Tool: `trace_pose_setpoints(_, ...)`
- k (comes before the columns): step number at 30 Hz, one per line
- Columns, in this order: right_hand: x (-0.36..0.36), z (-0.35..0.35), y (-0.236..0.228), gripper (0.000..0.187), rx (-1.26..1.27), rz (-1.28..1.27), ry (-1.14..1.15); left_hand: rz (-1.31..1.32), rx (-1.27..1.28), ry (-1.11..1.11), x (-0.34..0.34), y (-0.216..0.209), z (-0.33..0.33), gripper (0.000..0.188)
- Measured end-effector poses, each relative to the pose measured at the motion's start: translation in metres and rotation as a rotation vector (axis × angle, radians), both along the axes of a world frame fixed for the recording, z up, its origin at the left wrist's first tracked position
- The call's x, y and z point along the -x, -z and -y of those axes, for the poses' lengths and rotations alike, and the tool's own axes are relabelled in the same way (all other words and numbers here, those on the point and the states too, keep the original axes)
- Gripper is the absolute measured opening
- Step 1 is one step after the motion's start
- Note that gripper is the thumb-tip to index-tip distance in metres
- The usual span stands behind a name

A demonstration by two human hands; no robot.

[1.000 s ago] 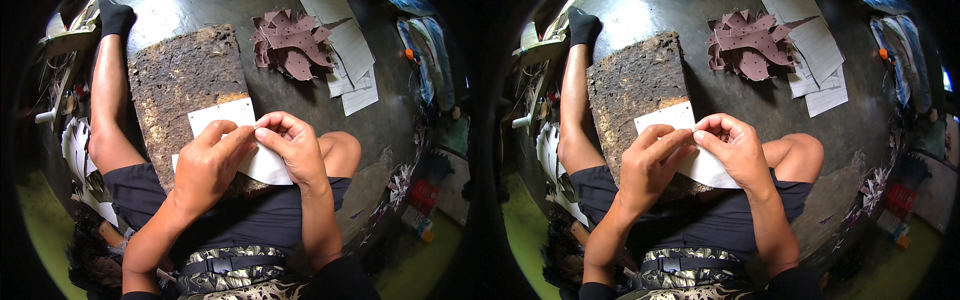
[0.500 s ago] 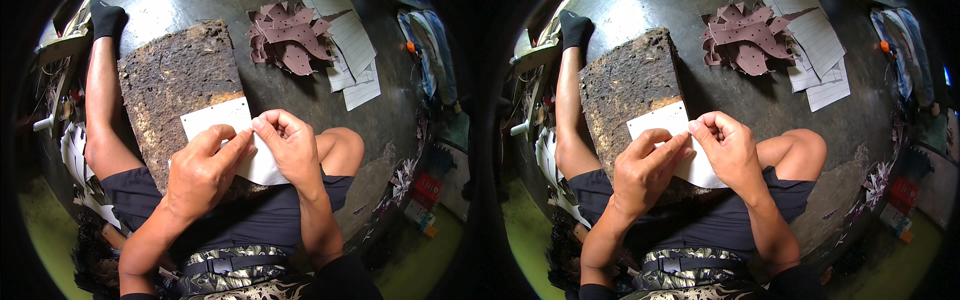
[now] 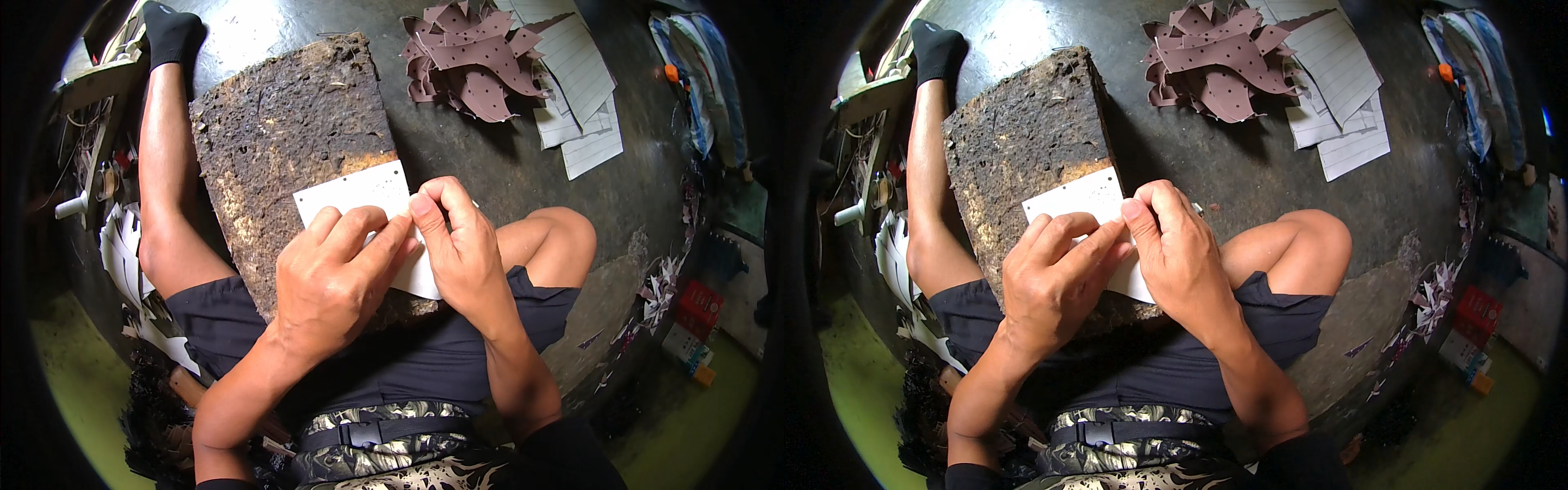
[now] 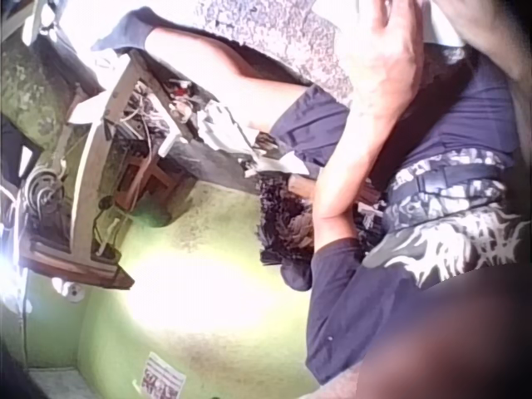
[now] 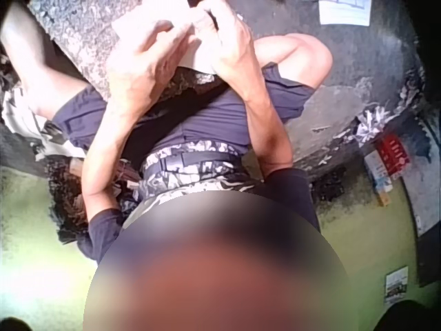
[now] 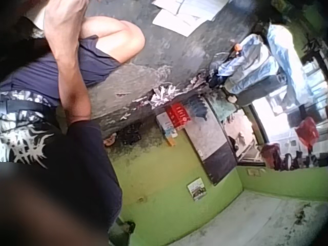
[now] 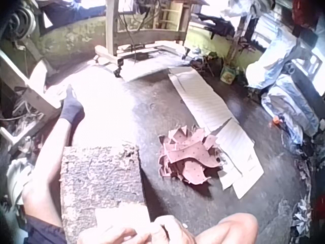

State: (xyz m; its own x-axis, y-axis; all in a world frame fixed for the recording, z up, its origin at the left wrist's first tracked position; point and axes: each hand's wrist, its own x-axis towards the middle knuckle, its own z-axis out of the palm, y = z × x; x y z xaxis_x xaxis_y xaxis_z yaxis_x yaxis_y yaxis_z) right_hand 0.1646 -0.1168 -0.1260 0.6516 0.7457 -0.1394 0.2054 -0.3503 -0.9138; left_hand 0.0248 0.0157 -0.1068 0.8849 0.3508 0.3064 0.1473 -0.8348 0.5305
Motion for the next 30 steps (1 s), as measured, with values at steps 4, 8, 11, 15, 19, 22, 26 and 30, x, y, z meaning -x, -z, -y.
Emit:
trace_pose_setpoints(4, -0.001, -0.002, 0.003, 0.027, -0.011, -0.036, 0.001, 0.051, -0.048, 0.01, 0.001, 0.005, -0.005, 0.033)
trace_pose_setpoints(8, -0.004, 0.0, 0.007, 0.026, -0.017, -0.086, 0.002, 0.058, -0.024, 0.018, 0.004, 0.008, -0.006, 0.036)
trace_pose_setpoints(11, -0.007, 0.0, 0.011, 0.026, -0.03, -0.091, 0.017, 0.064, -0.005, 0.028, 0.004, 0.01, -0.008, 0.037)
trace_pose_setpoints(15, -0.012, 0.001, 0.018, 0.027, -0.028, -0.094, 0.002, 0.064, 0.011, 0.048, 0.004, 0.011, -0.011, 0.037)
trace_pose_setpoints(19, -0.015, 0.001, 0.025, 0.027, -0.041, -0.073, 0.01, 0.055, 0.011, 0.056, 0.004, 0.011, -0.011, 0.036)
trace_pose_setpoints(22, -0.016, 0.003, 0.028, 0.027, -0.019, -0.093, 0.006, 0.061, 0.014, 0.054, 0.003, 0.011, -0.012, 0.036)
trace_pose_setpoints(26, -0.018, 0.003, 0.035, 0.027, -0.025, -0.104, 0.017, 0.056, 0.016, 0.056, 0.003, 0.01, -0.012, 0.035)
trace_pose_setpoints(30, -0.021, 0.003, 0.041, 0.028, -0.011, -0.063, 0.035, 0.057, 0.02, 0.064, 0.002, 0.011, -0.012, 0.035)
